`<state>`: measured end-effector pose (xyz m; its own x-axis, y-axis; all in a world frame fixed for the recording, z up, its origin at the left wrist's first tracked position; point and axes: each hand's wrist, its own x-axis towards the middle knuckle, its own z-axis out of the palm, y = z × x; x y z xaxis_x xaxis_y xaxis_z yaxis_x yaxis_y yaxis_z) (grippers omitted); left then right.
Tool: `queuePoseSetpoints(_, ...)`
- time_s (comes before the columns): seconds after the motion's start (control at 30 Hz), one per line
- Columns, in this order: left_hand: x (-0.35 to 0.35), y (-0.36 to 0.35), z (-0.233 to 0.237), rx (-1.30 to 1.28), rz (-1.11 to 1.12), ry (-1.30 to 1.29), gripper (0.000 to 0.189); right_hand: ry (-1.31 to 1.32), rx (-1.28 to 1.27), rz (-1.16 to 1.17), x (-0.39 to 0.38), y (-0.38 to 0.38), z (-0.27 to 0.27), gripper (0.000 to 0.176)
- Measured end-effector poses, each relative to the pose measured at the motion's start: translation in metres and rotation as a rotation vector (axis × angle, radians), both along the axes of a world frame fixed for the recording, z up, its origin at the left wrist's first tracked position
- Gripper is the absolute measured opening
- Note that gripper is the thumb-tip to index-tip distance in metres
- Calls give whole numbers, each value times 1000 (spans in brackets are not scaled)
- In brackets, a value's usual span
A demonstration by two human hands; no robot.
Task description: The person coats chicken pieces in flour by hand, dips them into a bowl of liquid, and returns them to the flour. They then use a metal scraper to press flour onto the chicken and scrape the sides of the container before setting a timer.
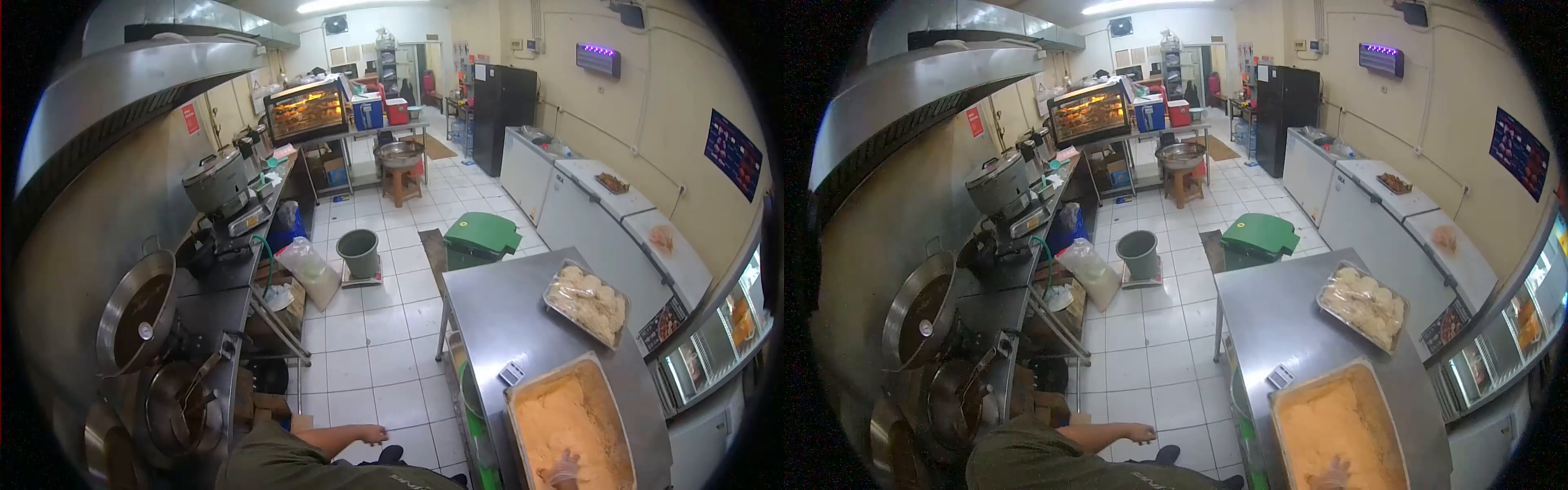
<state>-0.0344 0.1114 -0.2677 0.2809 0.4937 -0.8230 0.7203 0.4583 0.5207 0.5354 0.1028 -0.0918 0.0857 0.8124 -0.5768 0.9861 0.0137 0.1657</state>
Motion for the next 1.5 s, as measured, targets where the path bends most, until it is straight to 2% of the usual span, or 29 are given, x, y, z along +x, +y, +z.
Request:
queuePoseSetpoints(0.03, 29, 1, -18, 47, 23, -77, 42, 20, -63, 74, 17, 4, -42, 89)
queuePoseSetpoints(0.07, 60, 4, -17, 134, -25, -98, 40, 241, 57, -110, 26, 9, -87, 91)
queuePoseSetpoints(0.1, 99, 10, 38, 212, -77, -122, 38, 456, 172, -305, 16, 5, -83, 95)
queuePoseSetpoints(0.13, 131, 17, 98, 169, -121, -77, 34, 316, 250, -39, 17, -2, -75, 84)
queuePoseSetpoints(0.17, 130, 17, 1, 347, -279, -143, 35, 317, 245, 21, 10, 1, -54, 75)
queuePoseSetpoints(0.23, 143, 35, 38, 391, -439, -197, 35, 453, 216, -25, 10, 7, -24, 59)
queuePoseSetpoints(0.27, 136, 46, 2, 350, -513, -210, 31, 509, 222, -77, 15, 10, -17, 52)
queuePoseSetpoints(0.3, 88, 53, -46, 263, -361, -289, 34, 544, 225, -159, 24, 8, -12, 46)
queuePoseSetpoints(0.33, 134, 60, 44, 379, -216, -324, 29, 553, 237, -253, 37, 3, -2, 41)
queuePoseSetpoints(0.37, 150, 64, 86, 252, 1, -345, 27, 546, 264, -341, 48, 2, 7, 38)
queuePoseSetpoints(0.43, 147, 62, 98, 180, 239, -155, 28, 476, 331, -451, 67, -9, 24, 46)
queuePoseSetpoints(0.5, 95, 43, 50, 102, 363, -64, 29, 436, 444, -465, 84, -3, 25, 51)
queuePoseSetpoints(0.53, 63, 26, 26, -22, 350, -11, 31, 383, 481, -472, 94, 5, 20, 53)
queuePoseSetpoints(0.57, 31, 9, 2, -144, 330, 43, 32, 268, 474, -494, 104, 11, -20, 55)
queuePoseSetpoints(0.63, -8, -14, -11, -326, 147, 150, 35, 286, 419, -556, 109, 30, -25, 57)
queuePoseSetpoints(0.7, -35, -18, -17, -379, -105, 185, 37, 549, 336, -638, 89, 58, 13, 57)
queuePoseSetpoints(0.77, -53, -6, -36, -319, -324, 120, 39, 572, 215, -515, 65, 88, -12, 52)
queuePoseSetpoints(0.83, -56, 23, -56, -224, -401, 50, 42, 559, 431, -169, 38, 86, -48, 51)
queuePoseSetpoints(0.93, 0, 97, -34, -241, -81, 72, 41, 536, -162, -178, 24, 74, 23, 51)
queuePoseSetpoints(0.97, 24, 125, -10, -188, -49, 9, 39, 550, -89, -129, 30, 54, 14, 50)
queuePoseSetpoints(1.0, 33, 151, -8, -92, -73, -74, 38, 568, -21, -76, 39, 28, 4, 49)
queuePoseSetpoints(1.03, 44, 178, -5, -33, -108, -67, 37, 525, -123, -114, 52, 21, 15, 48)
queuePoseSetpoints(1.07, 61, 201, 18, 54, -164, -85, 37, 513, -84, -239, 63, 10, 30, 47)
queuePoseSetpoints(1.1, 65, 224, 18, 103, -150, -86, 38, 505, -37, -364, 73, 0, 47, 46)
queuePoseSetpoints(1.17, 68, 262, 22, 108, -97, -83, 38, 518, 364, -724, 92, -18, 83, 43)
queuePoseSetpoints(1.27, 56, 294, 23, 115, -113, -46, 40, 193, 253, -972, 75, -26, 75, 45)
queuePoseSetpoints(1.37, 32, 310, 6, 77, -195, 31, 36, 185, 411, -864, 58, -27, 9, 47)
queuePoseSetpoints(1.5, 8, 297, 0, -52, -141, 105, 37, 98, 102, -656, 35, 5, 10, 38)
